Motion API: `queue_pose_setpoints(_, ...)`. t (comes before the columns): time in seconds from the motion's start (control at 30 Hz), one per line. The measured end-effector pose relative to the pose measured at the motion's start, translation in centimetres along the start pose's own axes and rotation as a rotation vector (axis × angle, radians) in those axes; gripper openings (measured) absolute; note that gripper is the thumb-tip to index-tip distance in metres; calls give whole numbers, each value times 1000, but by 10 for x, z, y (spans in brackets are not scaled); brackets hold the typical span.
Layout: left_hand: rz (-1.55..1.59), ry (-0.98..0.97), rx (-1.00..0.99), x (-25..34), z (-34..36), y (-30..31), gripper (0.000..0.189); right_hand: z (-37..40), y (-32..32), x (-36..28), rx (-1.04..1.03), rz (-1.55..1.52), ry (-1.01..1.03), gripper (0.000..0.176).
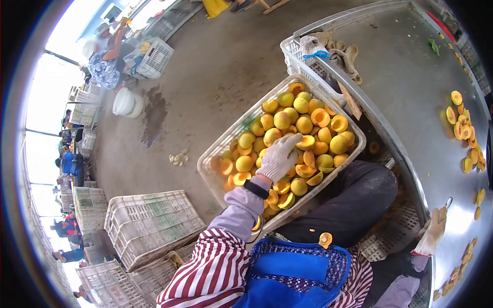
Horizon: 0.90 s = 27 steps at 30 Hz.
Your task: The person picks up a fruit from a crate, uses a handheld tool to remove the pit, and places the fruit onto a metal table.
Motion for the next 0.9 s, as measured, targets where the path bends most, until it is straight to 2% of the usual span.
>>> queue_pose_setpoints(0.03,-5,7,1,-4,7,-3,51,3,-2,-2,12,17,-15,25)
queue_pose_setpoints(0.07,-51,-21,31,-4,10,-9,56,-3,0,5,-8,39,-56,45)
queue_pose_setpoints(0.1,-91,-54,58,-1,9,-17,62,-2,-1,7,-3,41,-54,45)
queue_pose_setpoints(0.17,-51,-17,65,4,-3,-40,62,7,-3,-7,-3,-15,9,28)
queue_pose_setpoints(0.23,-417,-61,103,3,-21,-64,55,-2,2,5,-6,-7,10,28)
queue_pose_setpoints(0.27,-425,-23,75,2,-33,-65,43,-4,1,6,-22,-6,7,29)
queue_pose_setpoints(0.3,-424,-28,76,1,-44,-64,43,-3,2,6,-17,-7,8,29)
queue_pose_setpoints(0.37,-268,165,-91,1,-56,-51,39,3,0,0,21,-10,9,30)
queue_pose_setpoints(0.4,-28,154,10,5,-49,-32,40,0,1,2,21,-13,10,30)
queue_pose_setpoints(0.43,215,243,11,0,-42,-22,47,-2,2,6,25,-10,10,31)
queue_pose_setpoints(0.5,415,254,93,-3,-16,16,45,-7,5,14,27,-3,0,32)
queue_pose_setpoints(0.57,644,336,317,-55,16,34,47,-11,7,20,-27,-15,-10,40)
queue_pose_setpoints(0.63,748,669,487,-88,51,67,46,-7,5,15,-22,-10,-6,41)
queue_pose_setpoints(0.7,251,586,514,-140,83,77,47,-4,1,11,-17,-8,5,43)
queue_pose_setpoints(0.73,251,590,514,-144,92,79,47,-3,1,12,15,-12,-6,40)
queue_pose_setpoints(0.8,-843,637,200,-144,96,80,51,-7,1,13,54,-15,-15,37)
queue_pose_setpoints(0.83,-842,639,189,-144,94,82,51,-10,4,14,39,23,25,35)
queue_pose_setpoints(0.9,-667,752,12,-149,85,93,56,-7,3,11,3,67,57,33)
Point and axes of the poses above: each hand's wrist, its own z-axis away from the middle knuckle, its own y-axis out of the back of the hand, x = y × z, the point moved 5 cm from there along -z, towards the middle knuckle, and after that the axes turned 1 degree about -x, right-handed, at the moved point
